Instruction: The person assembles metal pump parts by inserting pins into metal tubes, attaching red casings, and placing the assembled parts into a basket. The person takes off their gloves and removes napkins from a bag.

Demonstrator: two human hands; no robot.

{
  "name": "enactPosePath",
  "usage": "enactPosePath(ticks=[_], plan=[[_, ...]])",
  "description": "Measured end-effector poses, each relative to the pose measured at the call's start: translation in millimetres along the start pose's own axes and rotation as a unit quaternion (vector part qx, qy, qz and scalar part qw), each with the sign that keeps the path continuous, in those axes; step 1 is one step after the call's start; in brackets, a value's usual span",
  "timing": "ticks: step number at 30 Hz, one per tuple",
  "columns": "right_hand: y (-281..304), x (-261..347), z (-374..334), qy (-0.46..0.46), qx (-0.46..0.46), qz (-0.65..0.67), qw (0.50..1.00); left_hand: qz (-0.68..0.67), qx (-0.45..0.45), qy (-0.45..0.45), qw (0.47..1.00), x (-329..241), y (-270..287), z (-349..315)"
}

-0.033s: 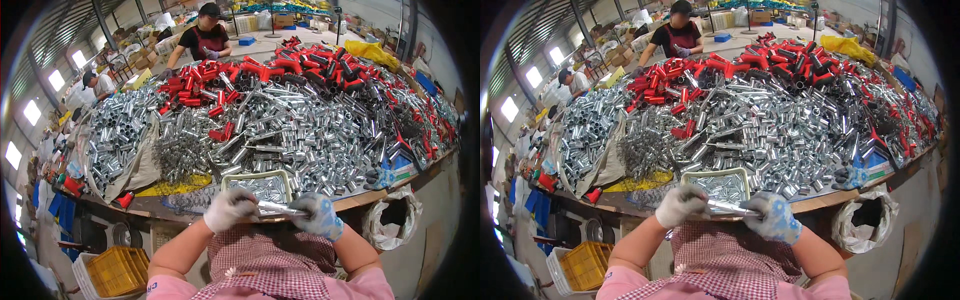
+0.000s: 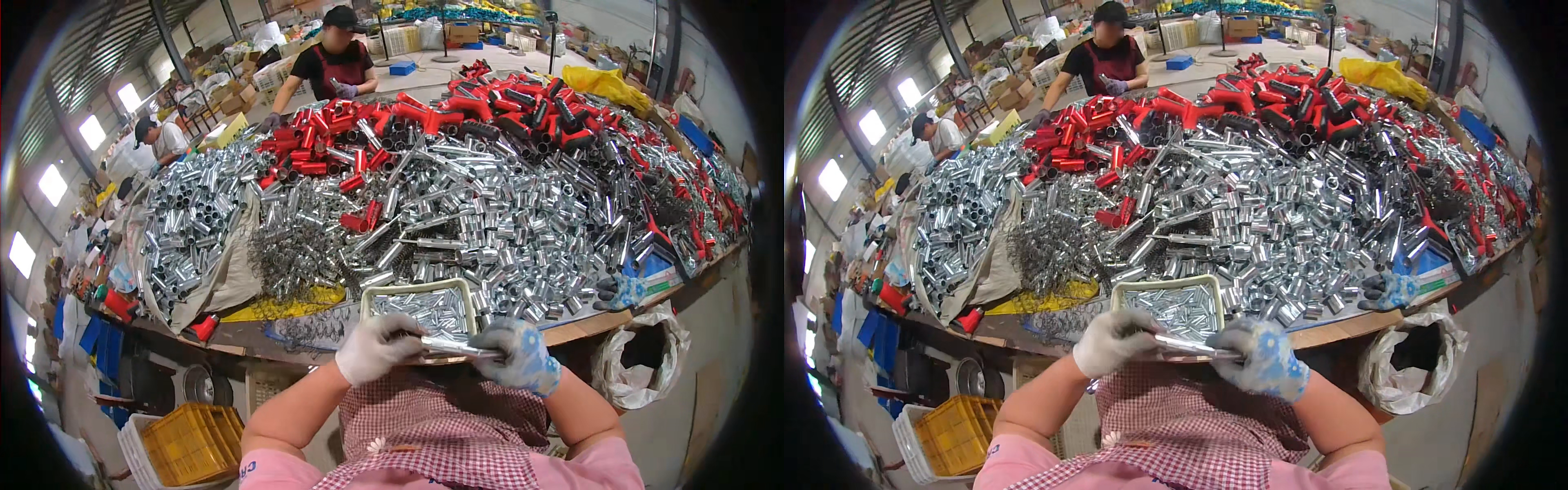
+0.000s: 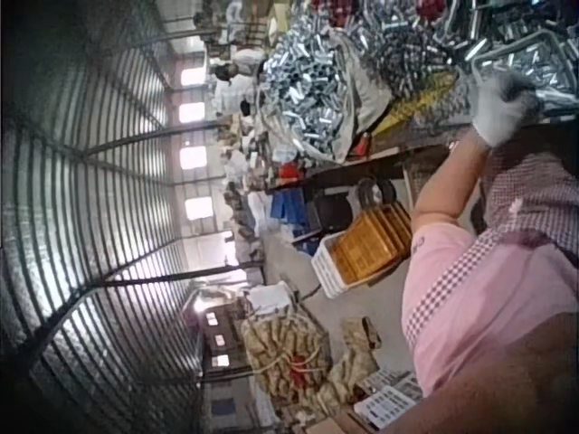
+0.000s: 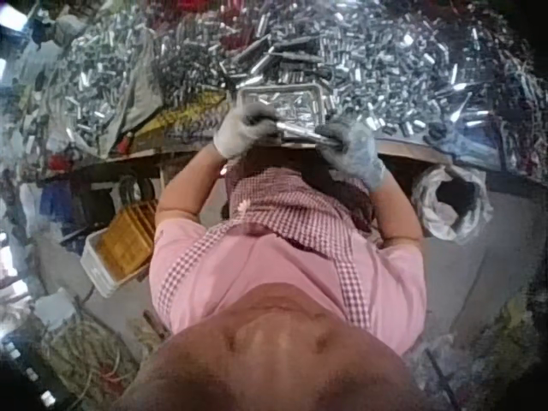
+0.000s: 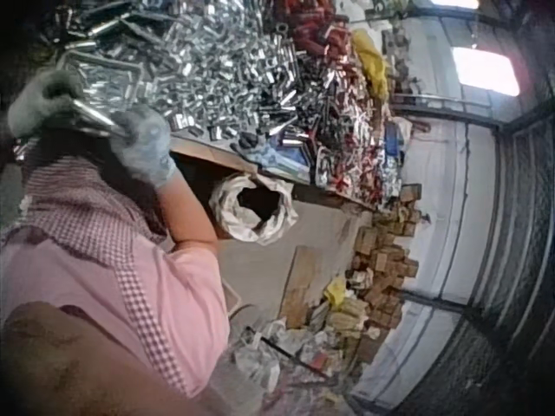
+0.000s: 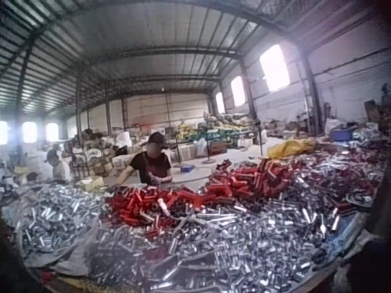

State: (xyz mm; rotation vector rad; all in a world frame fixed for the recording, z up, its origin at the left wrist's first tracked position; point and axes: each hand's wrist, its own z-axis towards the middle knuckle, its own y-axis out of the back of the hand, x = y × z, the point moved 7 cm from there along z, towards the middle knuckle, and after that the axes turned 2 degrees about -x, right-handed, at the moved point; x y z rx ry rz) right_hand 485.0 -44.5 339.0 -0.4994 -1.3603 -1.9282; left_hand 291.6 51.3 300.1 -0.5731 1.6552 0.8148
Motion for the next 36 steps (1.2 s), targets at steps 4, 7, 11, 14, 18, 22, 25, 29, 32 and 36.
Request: enactPosePath(ticks=[4,7,11,14,18,22,25,29,32,36], plan=[[2.4,-2.2,-15.0,0.068,-0.004,-0.035,0.997,0.178,0.033,-0.057,0.982,-19.5,-3.3,0.7],[19.5,-17.2,-27.9,0.035,-0.055,-0.014,0.998,0.143,0.0,-0.056,0.988,-30.2,4.5,9.1],[45.1,-36.5,-33.2,-0.091,-0.104,0.053,0.989,0.249,0.015,-0.153,0.956,-36.2,-5.9,16.9],[44.0,-32.6,-33.2,-0.009,-0.073,0.001,0.997,0.245,0.074,-0.201,0.945,-49.1,-34.6,20.7],[53.8,-43.3,-42.0,0.016,-0.026,0.022,0.999,0.292,0.181,-0.215,0.914,-47.9,-49.8,31.3],[36.7,-41.9,-49.0,0.013,0.031,-0.008,0.999,0.275,0.29,-0.217,0.891,-39.2,-98.9,33.6],[29.7,-52.3,-53.5,-0.069,0.036,0.007,0.997,0.308,0.276,-0.235,0.879,-48.6,-124.4,35.4],[33.2,-59.1,-60.0,-0.113,0.029,0.004,0.993,0.372,0.276,-0.279,0.841,-55.8,-142.2,48.7],[48.1,-79.4,-62.2,-0.128,0.073,0.016,0.989,0.384,0.289,-0.294,0.826,-66.3,-154.7,61.0],[97.4,-136.0,-89.1,-0.18,-0.112,0.041,0.976,0.397,0.148,-0.402,0.811,-83.4,-154.9,88.5]])
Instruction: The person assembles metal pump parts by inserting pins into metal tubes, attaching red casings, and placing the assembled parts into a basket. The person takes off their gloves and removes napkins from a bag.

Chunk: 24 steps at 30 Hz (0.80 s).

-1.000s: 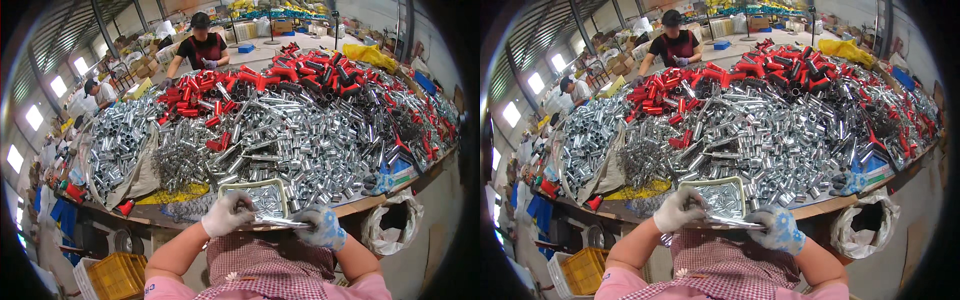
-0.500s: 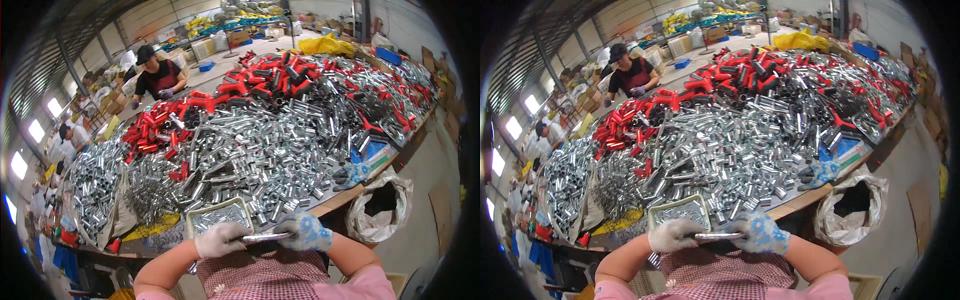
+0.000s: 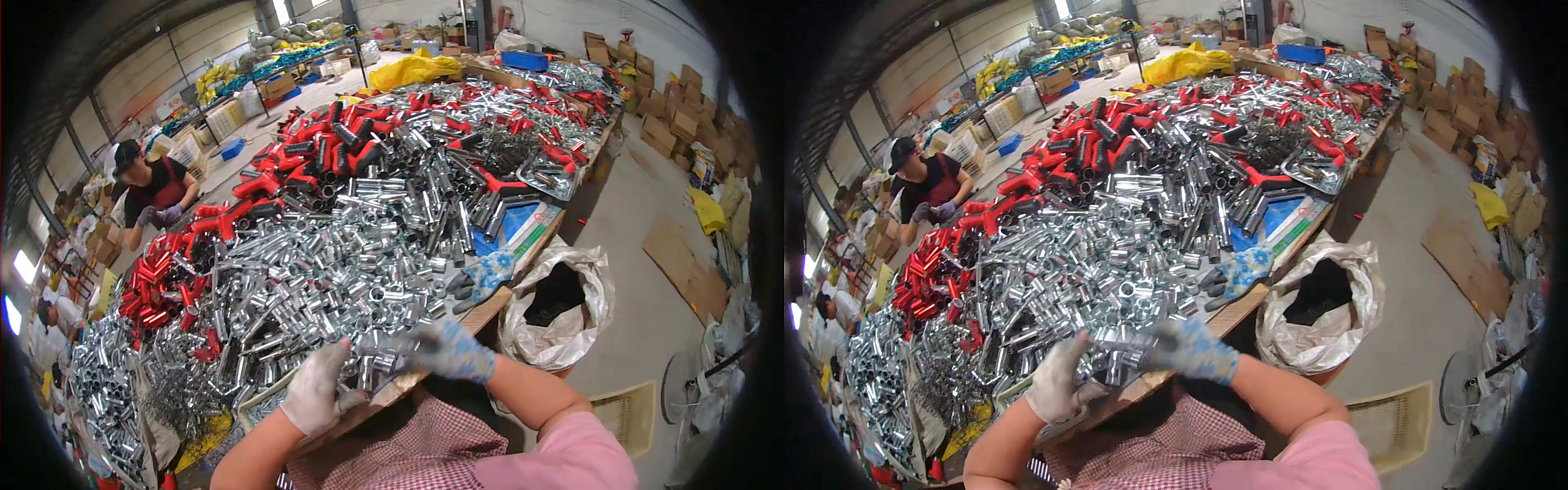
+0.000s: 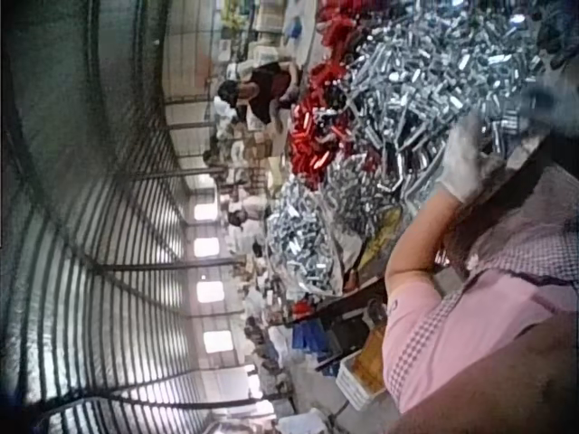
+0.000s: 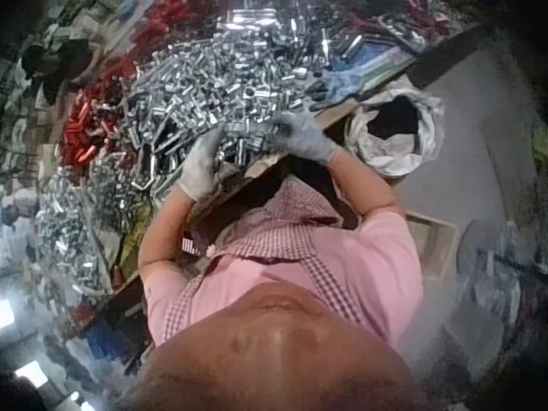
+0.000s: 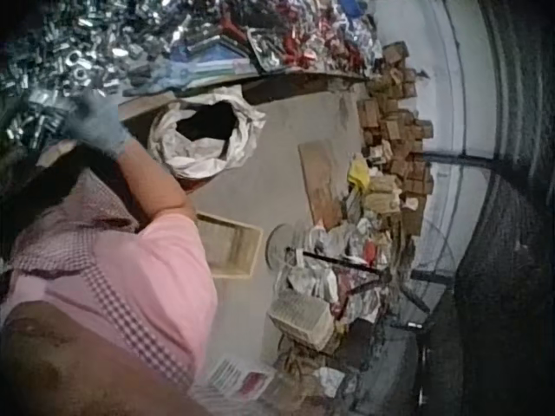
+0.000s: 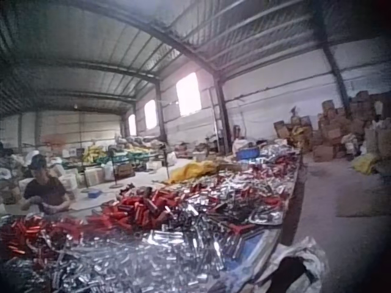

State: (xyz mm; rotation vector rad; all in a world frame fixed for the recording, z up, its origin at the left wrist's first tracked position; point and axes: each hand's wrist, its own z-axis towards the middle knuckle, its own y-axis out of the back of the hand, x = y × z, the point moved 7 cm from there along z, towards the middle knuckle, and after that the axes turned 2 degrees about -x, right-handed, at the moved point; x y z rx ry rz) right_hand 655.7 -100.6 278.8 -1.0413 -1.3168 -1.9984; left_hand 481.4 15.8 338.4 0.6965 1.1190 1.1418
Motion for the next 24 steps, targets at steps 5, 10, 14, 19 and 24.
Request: enactPosePath(ticks=[5,10,14,19,24], plan=[[109.8,-64.8,24.3,-0.226,-0.308,0.435,0.815,-0.089,-0.015,0.078,0.993,12.9,2.0,-8.2],[125.2,-202.0,51.0,-0.404,-0.354,0.489,0.687,-0.12,0.066,0.044,0.99,-1.2,-20.4,-14.9],[140.9,-255.6,68.5,-0.189,-0.238,0.332,0.893,-0.132,0.086,0.062,0.986,-3.6,-26.7,-12.2],[124.4,-171.9,52.1,-0.262,-0.342,0.53,0.73,-0.157,0.06,0.036,0.985,-11.0,-24.9,-21.4],[122.0,-225.3,81.6,-0.281,-0.347,0.601,0.663,-0.163,0.033,0.027,0.986,-18.0,-19.2,-38.8]])
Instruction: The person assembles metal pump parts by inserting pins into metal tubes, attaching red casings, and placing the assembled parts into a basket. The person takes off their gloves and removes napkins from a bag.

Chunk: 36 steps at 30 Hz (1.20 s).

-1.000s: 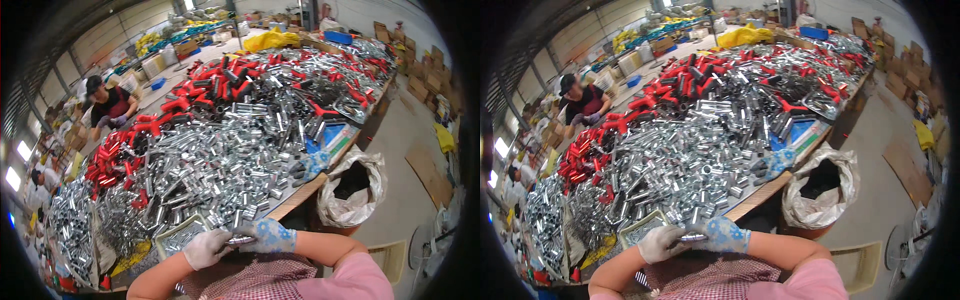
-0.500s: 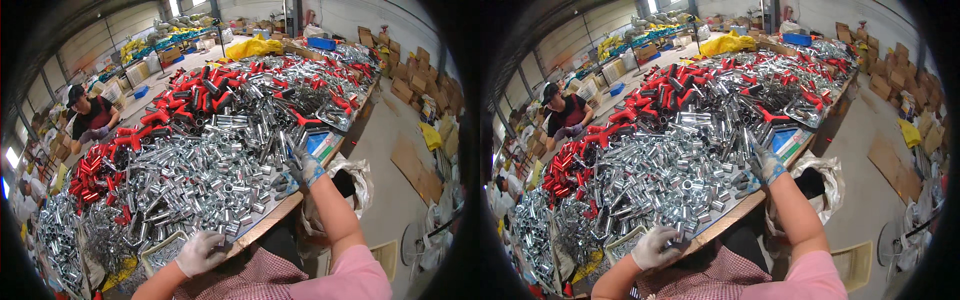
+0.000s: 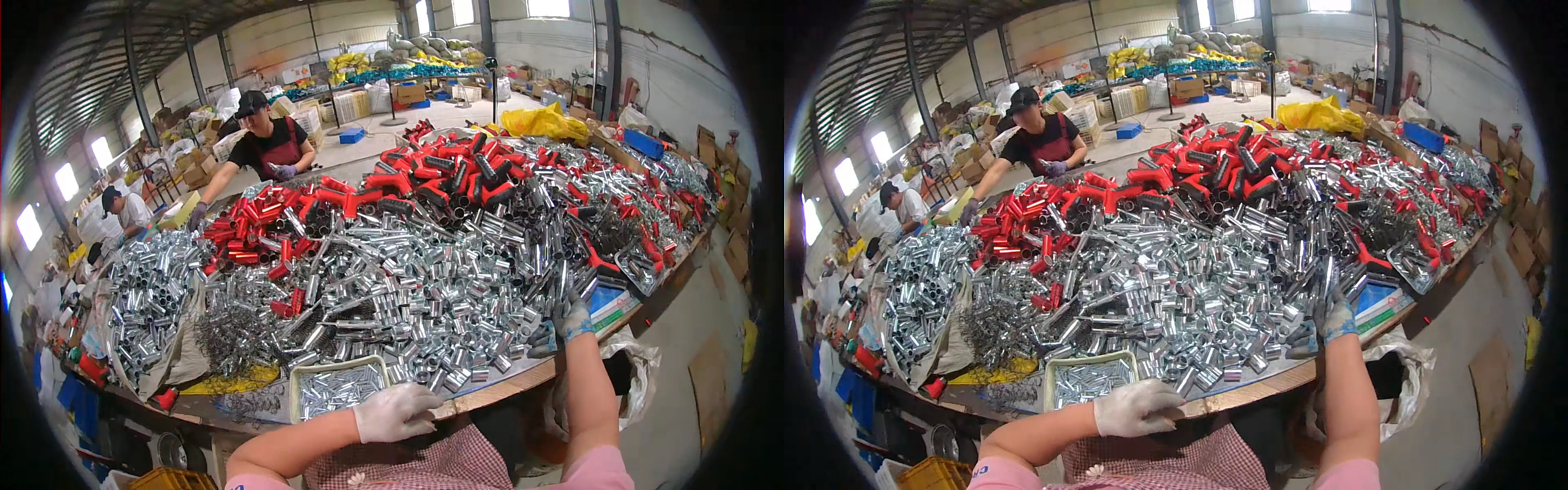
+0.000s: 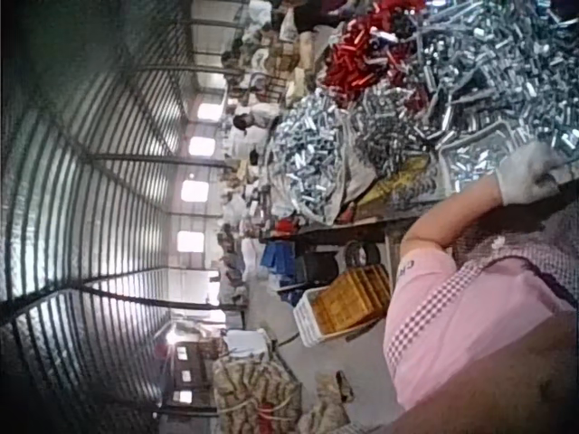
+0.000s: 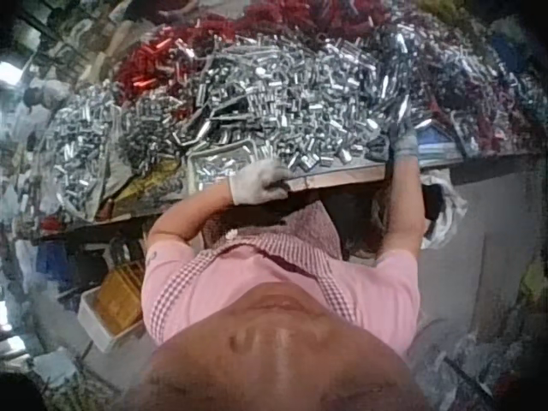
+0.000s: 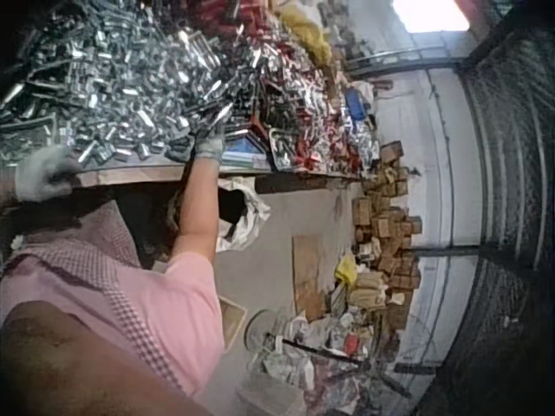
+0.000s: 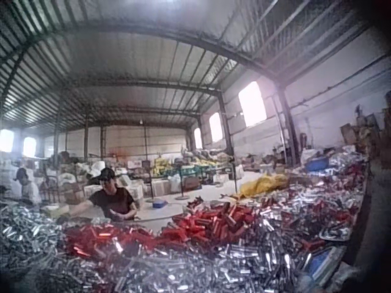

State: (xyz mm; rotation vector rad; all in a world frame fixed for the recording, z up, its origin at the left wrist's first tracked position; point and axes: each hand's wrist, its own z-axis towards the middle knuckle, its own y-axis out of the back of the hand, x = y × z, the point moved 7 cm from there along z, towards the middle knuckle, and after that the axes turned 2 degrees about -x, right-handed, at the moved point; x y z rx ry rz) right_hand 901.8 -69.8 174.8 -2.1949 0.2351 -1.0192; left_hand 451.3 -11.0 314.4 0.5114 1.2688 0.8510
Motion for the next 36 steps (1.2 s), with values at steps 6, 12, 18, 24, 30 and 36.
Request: enactPosePath(ticks=[6,12,18,24,30,36], plan=[[-27.2,37.8,5.5,0.091,-0.023,-0.087,0.992,-0.005,0.001,0.012,1.0,-8.4,8.5,-22.2],[-49.5,58.2,-64.6,0.247,-0.017,-0.117,0.962,-0.017,-0.064,0.044,0.997,-19.0,27.8,-51.5],[-59.0,-7.3,-173.7,0.132,0.124,-0.162,0.97,0.009,-0.271,0.201,0.941,8.3,41.1,-59.6],[-83.2,-132.3,-284.9,-0.085,0.208,-0.281,0.933,-0.607,-0.208,0.371,0.672,39.3,15.6,-52.0],[-103.1,-175.4,-338.2,-0.104,0.356,-0.434,0.821,-0.45,-0.221,0.369,0.783,61.0,24.1,-109.6],[-120.3,-162.2,-345.2,0.181,0.443,-0.678,0.558,-0.496,-0.37,0.43,0.658,58.7,44.8,-185.7]])
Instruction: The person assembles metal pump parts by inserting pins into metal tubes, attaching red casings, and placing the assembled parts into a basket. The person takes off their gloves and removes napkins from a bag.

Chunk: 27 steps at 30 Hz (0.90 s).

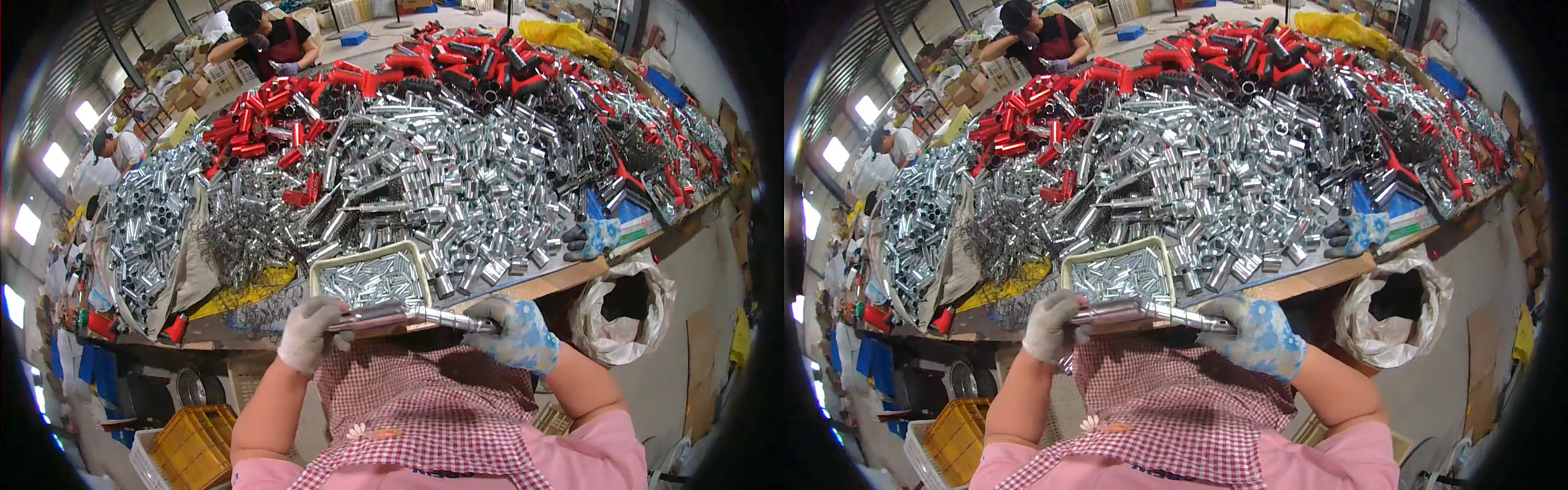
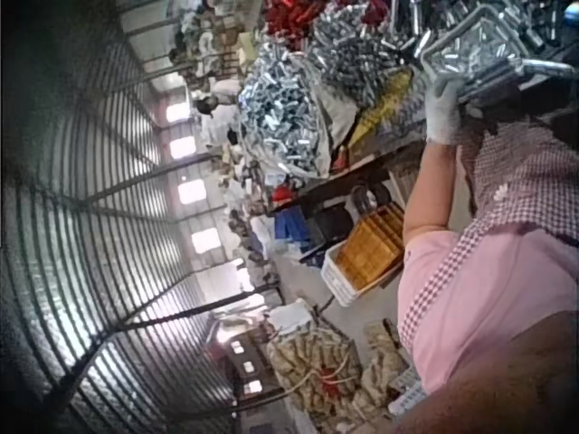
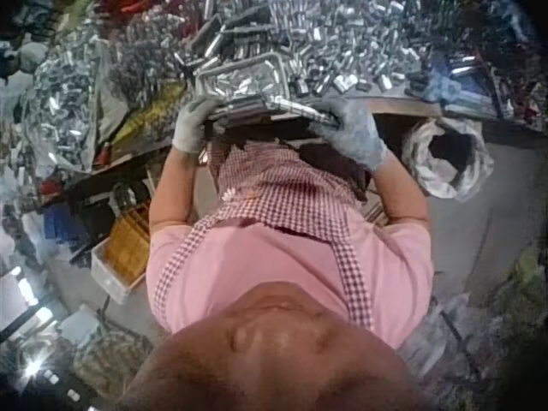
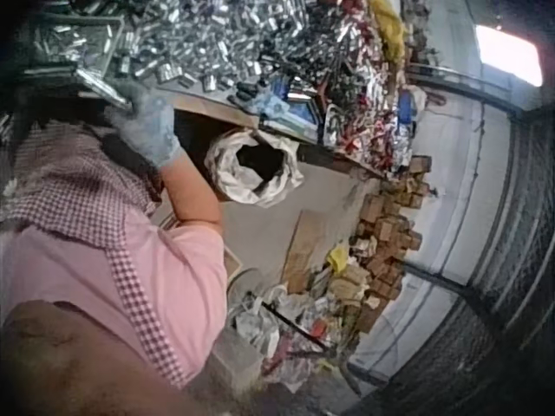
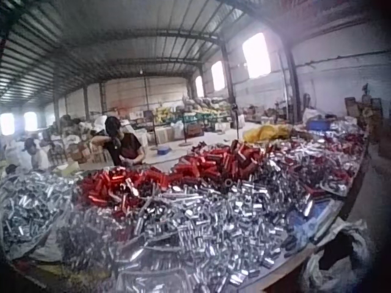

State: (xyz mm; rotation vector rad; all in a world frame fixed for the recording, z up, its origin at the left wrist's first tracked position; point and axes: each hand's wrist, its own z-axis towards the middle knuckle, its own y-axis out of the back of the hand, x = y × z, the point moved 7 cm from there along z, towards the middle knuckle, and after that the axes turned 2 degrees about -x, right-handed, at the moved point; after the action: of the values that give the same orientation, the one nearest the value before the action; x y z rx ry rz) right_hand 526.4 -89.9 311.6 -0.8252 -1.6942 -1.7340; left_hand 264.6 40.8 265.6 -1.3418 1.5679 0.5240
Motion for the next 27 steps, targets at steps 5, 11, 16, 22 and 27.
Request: enactPosePath(ticks=[5,11,16,22,27], plan=[[-7.0,-3.9,-0.3,0.025,0.01,-0.018,0.999,0.016,0.033,-0.035,0.999,-5.4,14.3,-7.8],[-27.4,-1.0,5.7,-0.052,0.142,0.102,0.983,0.249,0.157,-0.135,0.946,-3.6,-21.5,-10.3],[-47.4,8.4,-0.5,-0.077,0.149,0.069,0.983,0.208,0.188,-0.101,0.955,33.8,-51.6,-23.9],[-61.9,8.0,8.6,-0.021,0.157,0.092,0.983,0.35,0.17,-0.237,0.89,31.5,-76.8,-22.1],[-58.1,-11.9,3.8,-0.063,0.18,0.098,0.977,0.56,0.061,-0.288,0.775,-20.3,-71.8,16.5]])
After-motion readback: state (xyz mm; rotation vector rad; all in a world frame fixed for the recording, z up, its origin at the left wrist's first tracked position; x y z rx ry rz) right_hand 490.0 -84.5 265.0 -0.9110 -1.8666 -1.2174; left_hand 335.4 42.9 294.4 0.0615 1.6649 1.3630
